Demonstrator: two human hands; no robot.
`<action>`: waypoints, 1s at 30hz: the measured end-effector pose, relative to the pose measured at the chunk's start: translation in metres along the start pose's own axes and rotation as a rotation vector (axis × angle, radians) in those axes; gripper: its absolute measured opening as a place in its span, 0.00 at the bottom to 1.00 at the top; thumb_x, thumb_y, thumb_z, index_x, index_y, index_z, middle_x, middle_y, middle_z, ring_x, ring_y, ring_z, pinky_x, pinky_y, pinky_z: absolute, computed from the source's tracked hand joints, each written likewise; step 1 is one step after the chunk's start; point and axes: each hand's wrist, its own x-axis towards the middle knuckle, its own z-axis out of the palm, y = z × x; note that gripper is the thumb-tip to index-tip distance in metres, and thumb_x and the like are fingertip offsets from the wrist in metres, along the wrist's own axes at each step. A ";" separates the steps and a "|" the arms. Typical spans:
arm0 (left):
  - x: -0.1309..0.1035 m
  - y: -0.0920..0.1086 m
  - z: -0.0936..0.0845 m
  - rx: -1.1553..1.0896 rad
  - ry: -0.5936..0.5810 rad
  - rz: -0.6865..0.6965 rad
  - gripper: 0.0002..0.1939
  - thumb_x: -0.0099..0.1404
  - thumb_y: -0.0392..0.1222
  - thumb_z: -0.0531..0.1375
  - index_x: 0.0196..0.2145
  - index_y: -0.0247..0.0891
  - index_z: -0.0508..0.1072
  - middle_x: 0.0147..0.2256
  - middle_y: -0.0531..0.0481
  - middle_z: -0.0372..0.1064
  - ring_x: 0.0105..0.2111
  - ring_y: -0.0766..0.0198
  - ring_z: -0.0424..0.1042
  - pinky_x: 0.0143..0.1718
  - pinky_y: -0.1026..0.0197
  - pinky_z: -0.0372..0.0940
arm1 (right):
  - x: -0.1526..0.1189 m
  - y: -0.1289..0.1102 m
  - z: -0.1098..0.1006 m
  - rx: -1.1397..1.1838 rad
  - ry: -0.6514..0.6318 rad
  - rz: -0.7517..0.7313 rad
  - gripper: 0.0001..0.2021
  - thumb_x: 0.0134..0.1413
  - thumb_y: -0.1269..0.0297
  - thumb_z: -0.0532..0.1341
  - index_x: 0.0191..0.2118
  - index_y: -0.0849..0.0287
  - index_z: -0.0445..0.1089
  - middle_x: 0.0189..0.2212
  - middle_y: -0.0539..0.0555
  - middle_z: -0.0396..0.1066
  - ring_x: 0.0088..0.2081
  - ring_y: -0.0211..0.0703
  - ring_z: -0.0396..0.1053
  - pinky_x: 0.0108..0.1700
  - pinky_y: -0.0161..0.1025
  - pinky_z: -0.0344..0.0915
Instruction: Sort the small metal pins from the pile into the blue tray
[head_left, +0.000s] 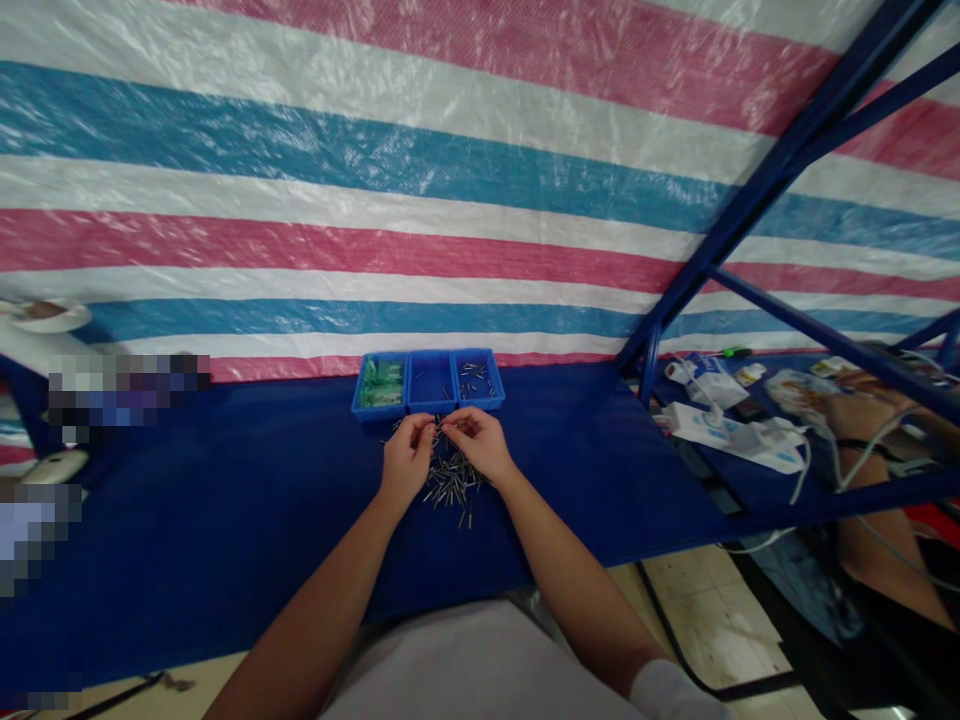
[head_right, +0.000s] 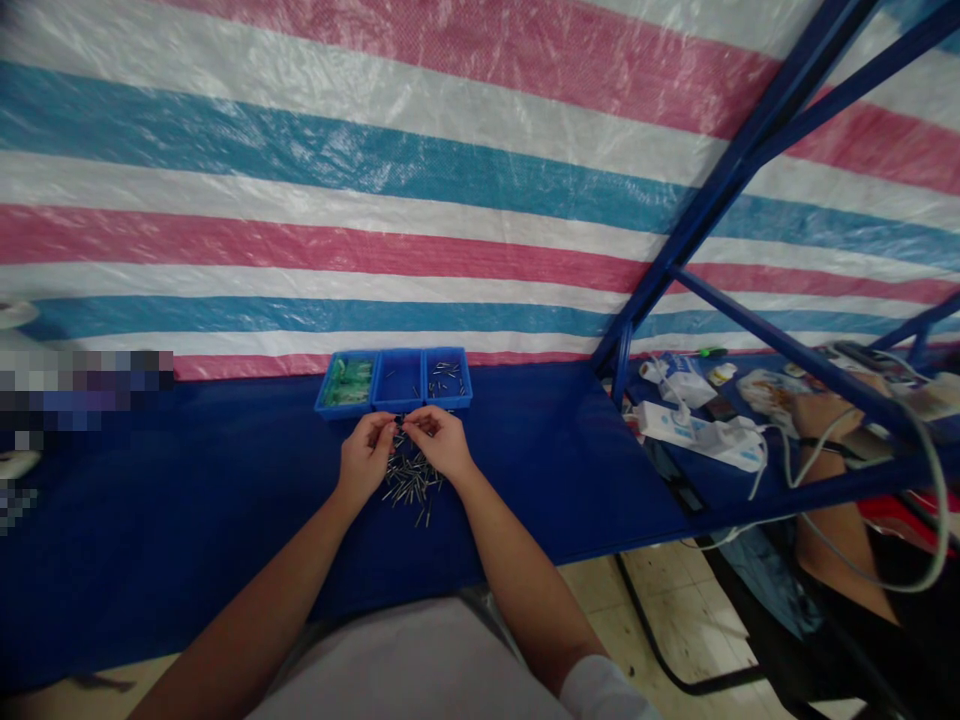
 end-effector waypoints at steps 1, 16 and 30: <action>0.000 0.000 0.000 -0.002 0.001 0.000 0.10 0.65 0.45 0.54 0.40 0.38 0.68 0.29 0.53 0.70 0.21 0.70 0.68 0.25 0.65 0.65 | 0.000 0.000 0.000 -0.002 0.001 0.003 0.09 0.43 0.59 0.68 0.31 0.57 0.72 0.28 0.52 0.75 0.28 0.41 0.71 0.33 0.38 0.69; 0.000 -0.004 0.000 0.005 0.002 0.000 0.10 0.65 0.45 0.54 0.41 0.39 0.69 0.30 0.51 0.71 0.24 0.68 0.70 0.27 0.65 0.66 | -0.001 -0.005 0.000 -0.012 -0.004 -0.002 0.09 0.44 0.58 0.67 0.31 0.57 0.72 0.27 0.52 0.74 0.27 0.40 0.70 0.32 0.38 0.68; 0.000 -0.003 0.001 -0.005 0.003 0.005 0.10 0.65 0.45 0.54 0.41 0.39 0.68 0.29 0.53 0.70 0.21 0.70 0.68 0.25 0.66 0.65 | -0.001 -0.004 0.000 -0.039 -0.003 -0.003 0.09 0.44 0.58 0.67 0.31 0.56 0.73 0.28 0.52 0.75 0.27 0.40 0.71 0.32 0.38 0.69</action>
